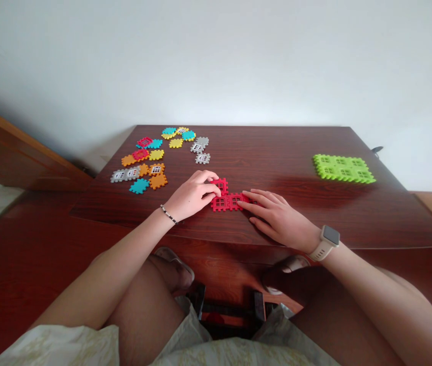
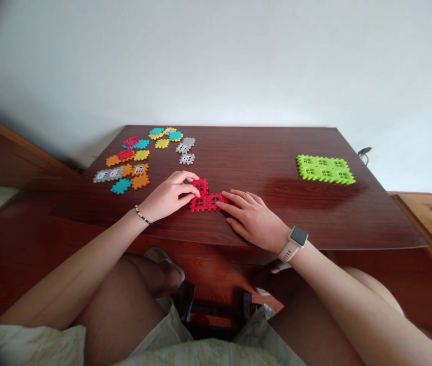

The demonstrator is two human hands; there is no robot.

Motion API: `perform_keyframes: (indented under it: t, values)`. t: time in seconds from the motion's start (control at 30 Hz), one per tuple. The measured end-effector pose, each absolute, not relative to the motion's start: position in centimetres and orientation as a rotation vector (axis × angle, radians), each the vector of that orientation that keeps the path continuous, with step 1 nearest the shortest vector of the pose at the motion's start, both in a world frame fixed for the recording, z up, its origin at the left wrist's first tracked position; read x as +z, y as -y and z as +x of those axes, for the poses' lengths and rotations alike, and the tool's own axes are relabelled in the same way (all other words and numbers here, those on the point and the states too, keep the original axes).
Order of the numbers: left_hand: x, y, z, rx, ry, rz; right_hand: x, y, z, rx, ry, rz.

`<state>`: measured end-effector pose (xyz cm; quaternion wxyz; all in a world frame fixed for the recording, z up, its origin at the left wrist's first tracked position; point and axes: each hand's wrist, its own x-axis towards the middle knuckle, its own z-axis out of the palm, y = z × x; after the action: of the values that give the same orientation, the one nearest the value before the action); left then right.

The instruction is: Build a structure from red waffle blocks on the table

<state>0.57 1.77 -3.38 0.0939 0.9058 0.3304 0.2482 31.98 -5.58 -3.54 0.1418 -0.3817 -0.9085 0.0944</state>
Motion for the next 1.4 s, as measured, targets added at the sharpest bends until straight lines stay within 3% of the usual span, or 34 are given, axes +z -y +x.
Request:
perform_keyframes:
  t: [1.4]
  values:
    - [-3.42, -1.85, 0.67, 0.699, -0.992, 2.675, -3.69, 5.53, 31.93, 0.272, 2.62, -1.09]
